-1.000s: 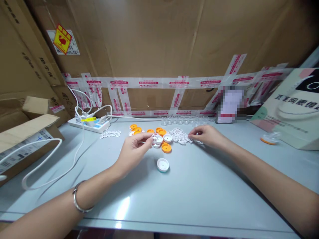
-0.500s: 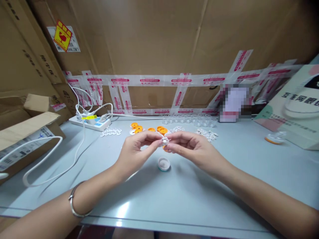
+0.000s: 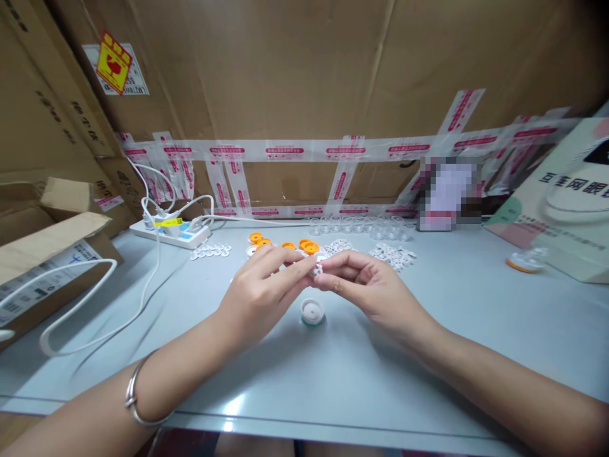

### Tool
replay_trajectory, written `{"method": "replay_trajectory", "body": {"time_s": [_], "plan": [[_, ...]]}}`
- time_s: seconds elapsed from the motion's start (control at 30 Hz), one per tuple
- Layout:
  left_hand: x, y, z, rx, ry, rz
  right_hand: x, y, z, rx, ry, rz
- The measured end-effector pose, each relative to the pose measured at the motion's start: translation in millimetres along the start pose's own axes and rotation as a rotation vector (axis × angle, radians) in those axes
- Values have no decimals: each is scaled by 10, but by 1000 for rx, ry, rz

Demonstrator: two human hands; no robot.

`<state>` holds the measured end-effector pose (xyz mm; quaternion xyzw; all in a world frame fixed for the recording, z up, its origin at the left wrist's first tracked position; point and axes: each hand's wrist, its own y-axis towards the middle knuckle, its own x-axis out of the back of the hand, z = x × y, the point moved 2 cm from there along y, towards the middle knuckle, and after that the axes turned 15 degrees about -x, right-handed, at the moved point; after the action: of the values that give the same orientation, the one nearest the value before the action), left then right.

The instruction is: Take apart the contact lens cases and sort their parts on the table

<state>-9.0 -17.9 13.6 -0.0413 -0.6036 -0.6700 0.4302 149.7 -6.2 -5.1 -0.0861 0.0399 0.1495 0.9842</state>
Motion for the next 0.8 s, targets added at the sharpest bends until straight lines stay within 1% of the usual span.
{"method": "replay_trajectory", "body": {"time_s": [0.13,0.3,0.43,0.53,0.67,0.8], "plan": [[2,-9,-35,-34,11,16,3,-10,26,30,-34,2],[-14,-9,-101,-111,59,72,32,-24,27,120,-159,-27],[-21,-10,-123,-123,113,113,41,-27,5,156,-222,-29],[-29,-18,-130,-123,114,142,26,-36,6,175,-267,-45],[-37,-33,-140,-137,109,139,1,-48,10,213,-313,-98],[-42,-52,-144,-165,134,132,5,-27,-30,190,-275,-100]]}}
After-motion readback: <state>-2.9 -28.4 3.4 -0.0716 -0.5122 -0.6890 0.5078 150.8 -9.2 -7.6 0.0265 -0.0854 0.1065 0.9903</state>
